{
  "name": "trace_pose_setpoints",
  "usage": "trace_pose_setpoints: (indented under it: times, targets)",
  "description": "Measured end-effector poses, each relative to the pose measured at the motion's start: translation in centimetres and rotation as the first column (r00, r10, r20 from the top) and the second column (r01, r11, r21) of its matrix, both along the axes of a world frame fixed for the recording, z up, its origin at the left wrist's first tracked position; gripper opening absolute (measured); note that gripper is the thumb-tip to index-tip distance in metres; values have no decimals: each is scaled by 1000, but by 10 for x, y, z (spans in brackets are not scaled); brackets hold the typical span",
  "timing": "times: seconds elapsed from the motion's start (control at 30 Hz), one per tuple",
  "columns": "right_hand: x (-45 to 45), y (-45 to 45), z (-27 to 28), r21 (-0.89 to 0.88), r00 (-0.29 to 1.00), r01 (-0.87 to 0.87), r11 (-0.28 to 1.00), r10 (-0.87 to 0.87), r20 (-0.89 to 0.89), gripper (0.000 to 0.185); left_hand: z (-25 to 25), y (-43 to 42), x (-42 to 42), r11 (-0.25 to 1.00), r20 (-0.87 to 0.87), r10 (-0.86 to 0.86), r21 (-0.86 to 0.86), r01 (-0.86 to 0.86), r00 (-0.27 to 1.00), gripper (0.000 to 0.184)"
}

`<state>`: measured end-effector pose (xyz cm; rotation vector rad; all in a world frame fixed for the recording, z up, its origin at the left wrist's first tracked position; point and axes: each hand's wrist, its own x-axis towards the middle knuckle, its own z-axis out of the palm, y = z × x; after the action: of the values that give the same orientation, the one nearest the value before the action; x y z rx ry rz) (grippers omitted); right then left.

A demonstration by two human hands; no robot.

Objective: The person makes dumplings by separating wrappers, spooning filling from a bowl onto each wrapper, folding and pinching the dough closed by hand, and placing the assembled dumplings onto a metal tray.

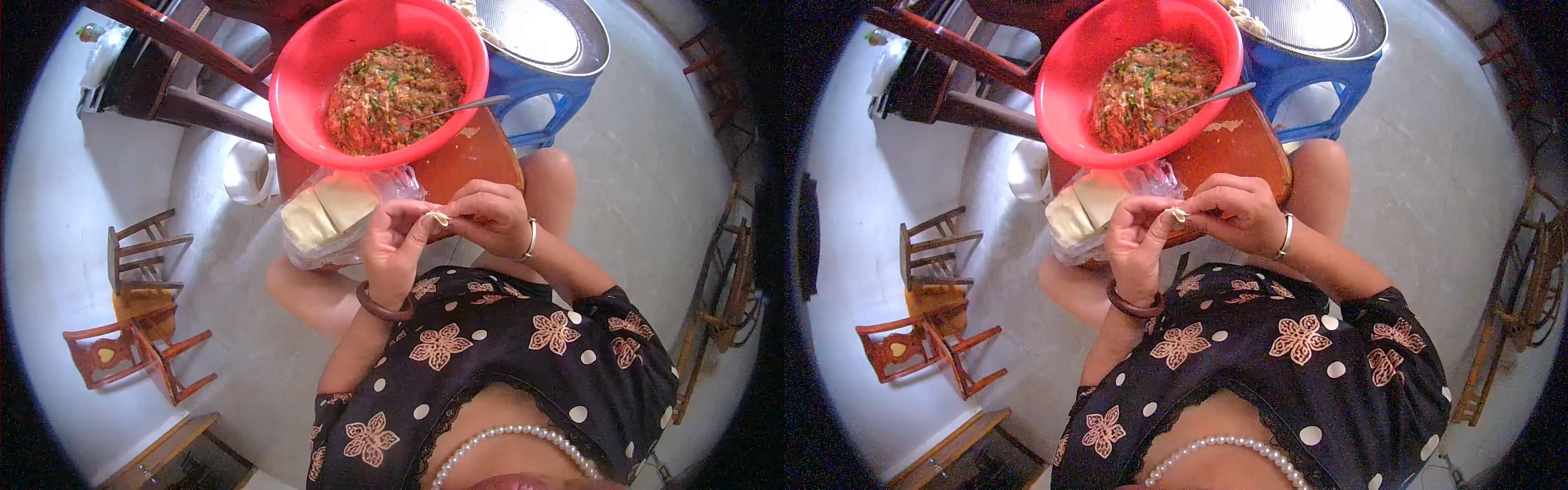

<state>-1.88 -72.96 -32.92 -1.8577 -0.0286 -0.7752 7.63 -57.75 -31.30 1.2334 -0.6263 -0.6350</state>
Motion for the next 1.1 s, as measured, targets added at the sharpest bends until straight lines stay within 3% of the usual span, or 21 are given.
trace_pose_setpoints:
  times: [0.07, 0.17, 0.37, 0.43, 0.47, 0.53, 0.57, 0.6, 0.73, 0.83, 0.9, 0.97, 1.0, 1.03, 1.1]
  targets:
    - [1, -4, 4, -82, 1000, -4, 997, 6, 19, 13, -2, -1, 1, 996, -240, -60, -76, 43, 969, 7]
    - [0, -10, 4, -79, 997, -75, 994, 72, -36, 13, -4, 3, 8, 988, -390, -153, -43, 148, 908, 10]
    - [1, -13, 4, 21, 991, -131, 991, 132, -34, 19, -8, 5, 7, 980, -404, -187, -18, 196, 895, 10]
    - [-3, -10, 13, 254, 954, -79, 964, 147, -261, 28, -8, 5, 6, 979, -411, -190, -11, 204, 892, 9]
    - [-3, -14, 7, 40, 968, -120, 992, 126, -216, 34, -8, 5, 6, 980, -424, -178, 10, 201, 888, 9]
    - [-1, -10, -4, -75, 991, -132, 988, 130, -34, 32, -8, 3, 8, 957, -433, -284, -81, 277, 856, 8]
    - [-7, -10, -5, -111, 991, -123, 986, 116, -60, 30, -8, 2, 7, 966, -496, -252, -76, 248, 831, 6]
    - [-9, -12, -4, -116, 993, -108, 987, 101, -60, 30, -7, 1, 6, 974, -557, -217, -65, 219, 801, 4]
    - [-12, -17, -2, -157, 998, -61, 986, 64, 19, 23, -11, -10, -3, 973, -560, -231, -134, 188, 796, 27]
    - [-22, -28, 13, -81, 996, -89, 993, 89, -10, 16, 3, -18, -8, 964, -635, -264, -160, 210, 726, 40]
    - [-32, -47, 30, -73, 997, -14, 997, 8, -82, 12, 2, -18, -9, 954, -602, -298, -155, 258, 741, 42]
    - [-32, -84, 47, -268, 977, 207, 941, -182, 114, 10, -4, -12, -9, 935, -589, -331, -100, 339, 738, 42]
    - [-34, -103, 58, -278, 964, 266, 923, -248, 98, 6, -8, -9, -10, 933, -585, -340, -108, 344, 737, 42]
    - [-32, -116, 71, -72, 967, 254, 965, -254, 14, 5, -12, -4, -12, 910, -546, -371, -51, 412, 751, 41]
    - [-12, -163, 83, -239, 908, 413, 879, -419, 29, 12, -17, 3, -15, 868, -537, -407, 24, 495, 739, 35]
